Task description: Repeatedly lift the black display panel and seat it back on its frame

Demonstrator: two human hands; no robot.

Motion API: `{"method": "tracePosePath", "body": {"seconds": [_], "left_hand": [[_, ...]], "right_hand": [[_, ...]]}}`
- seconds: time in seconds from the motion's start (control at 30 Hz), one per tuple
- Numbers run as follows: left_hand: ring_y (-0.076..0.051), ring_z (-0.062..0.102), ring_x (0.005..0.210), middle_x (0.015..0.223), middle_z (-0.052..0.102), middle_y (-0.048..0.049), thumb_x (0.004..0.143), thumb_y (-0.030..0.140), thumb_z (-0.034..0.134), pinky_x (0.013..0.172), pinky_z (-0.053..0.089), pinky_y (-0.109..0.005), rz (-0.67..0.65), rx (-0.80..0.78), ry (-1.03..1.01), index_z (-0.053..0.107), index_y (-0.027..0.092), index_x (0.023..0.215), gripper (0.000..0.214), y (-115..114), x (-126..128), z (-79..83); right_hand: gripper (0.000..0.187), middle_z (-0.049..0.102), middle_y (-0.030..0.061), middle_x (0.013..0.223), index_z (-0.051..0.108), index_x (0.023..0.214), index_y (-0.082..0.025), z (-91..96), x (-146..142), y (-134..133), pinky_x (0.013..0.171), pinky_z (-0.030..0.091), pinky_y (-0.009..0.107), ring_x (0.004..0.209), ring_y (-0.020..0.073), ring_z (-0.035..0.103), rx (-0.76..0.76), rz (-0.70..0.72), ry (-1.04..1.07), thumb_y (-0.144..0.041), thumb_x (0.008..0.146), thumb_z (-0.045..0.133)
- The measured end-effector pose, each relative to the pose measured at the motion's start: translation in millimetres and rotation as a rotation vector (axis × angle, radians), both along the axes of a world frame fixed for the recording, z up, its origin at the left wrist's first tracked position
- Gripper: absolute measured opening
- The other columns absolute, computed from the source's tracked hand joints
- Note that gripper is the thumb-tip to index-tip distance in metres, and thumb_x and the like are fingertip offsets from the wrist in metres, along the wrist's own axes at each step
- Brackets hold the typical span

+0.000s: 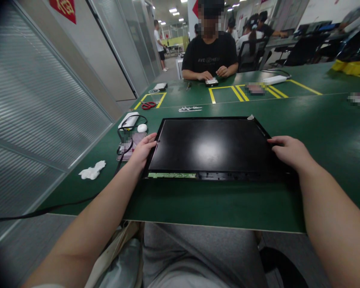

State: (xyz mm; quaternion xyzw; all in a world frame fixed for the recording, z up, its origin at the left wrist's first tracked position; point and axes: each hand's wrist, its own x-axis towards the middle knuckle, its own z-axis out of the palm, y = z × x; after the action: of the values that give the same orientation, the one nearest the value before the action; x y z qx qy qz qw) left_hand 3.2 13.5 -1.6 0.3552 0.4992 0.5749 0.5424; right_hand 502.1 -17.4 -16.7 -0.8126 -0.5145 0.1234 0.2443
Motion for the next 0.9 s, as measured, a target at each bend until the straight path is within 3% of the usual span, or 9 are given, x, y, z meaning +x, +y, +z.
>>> {"method": "tracePosePath", "body": {"seconds": [0.17, 0.33, 0.6, 0.73, 0.9], "left_hand": [[-0.02, 0.076, 0.082, 0.104, 0.078, -0.0075, 0.076, 0.007, 0.072, 0.076, 0.063, -0.032, -0.063, -0.144, -0.079, 0.061, 0.02, 0.133, 0.06, 4, -6, 2.1], [-0.021, 0.076, 0.074, 0.092, 0.078, -0.0059, 0.073, 0.01, 0.079, 0.072, 0.063, -0.033, -0.063, -0.187, -0.114, 0.053, 0.02, 0.141, 0.073, 1, -2, 7.7], [-0.018, 0.074, 0.068, 0.09, 0.078, -0.0037, 0.075, 0.012, 0.078, 0.07, 0.063, -0.032, 0.005, -0.148, -0.116, 0.054, 0.023, 0.14, 0.07, -3, 7, 9.3], [-0.016, 0.072, 0.062, 0.083, 0.077, -0.0027, 0.075, 0.008, 0.077, 0.066, 0.062, -0.029, 0.005, -0.181, -0.119, 0.057, 0.02, 0.137, 0.067, -4, 8, 11.1], [-0.019, 0.074, 0.069, 0.084, 0.077, -0.006, 0.075, 0.017, 0.082, 0.069, 0.061, -0.031, 0.002, -0.162, -0.118, 0.061, 0.015, 0.131, 0.06, -7, 10, 14.4]], "right_hand": [[0.044, 0.07, 0.0066, 0.122, 0.078, 0.105, -0.024, 7.5, -7, -2, 0.1, 0.049, 0.041, 0.109, 0.0264, 0.065, -0.041, -0.011, 0.01, -0.02, 0.066, 0.058], [0.045, 0.07, 0.0063, 0.122, 0.078, 0.105, -0.025, 11.7, -12, -4, 0.098, 0.05, 0.042, 0.106, 0.0268, 0.065, -0.051, -0.043, 0.019, -0.02, 0.065, 0.058], [0.044, 0.071, 0.006, 0.117, 0.077, 0.103, -0.025, 4.7, 0, 1, 0.098, 0.05, 0.043, 0.105, 0.0265, 0.065, -0.048, 0.007, 0.003, -0.02, 0.063, 0.058], [0.043, 0.072, 0.0061, 0.116, 0.077, 0.1, -0.025, 2.4, 3, 3, 0.097, 0.051, 0.043, 0.104, 0.0268, 0.066, -0.034, 0.018, -0.009, -0.02, 0.062, 0.058], [0.042, 0.072, 0.0056, 0.118, 0.077, 0.098, -0.026, 4.4, -1, 1, 0.099, 0.05, 0.044, 0.107, 0.0281, 0.066, -0.021, 0.005, -0.004, -0.02, 0.062, 0.058]]}}
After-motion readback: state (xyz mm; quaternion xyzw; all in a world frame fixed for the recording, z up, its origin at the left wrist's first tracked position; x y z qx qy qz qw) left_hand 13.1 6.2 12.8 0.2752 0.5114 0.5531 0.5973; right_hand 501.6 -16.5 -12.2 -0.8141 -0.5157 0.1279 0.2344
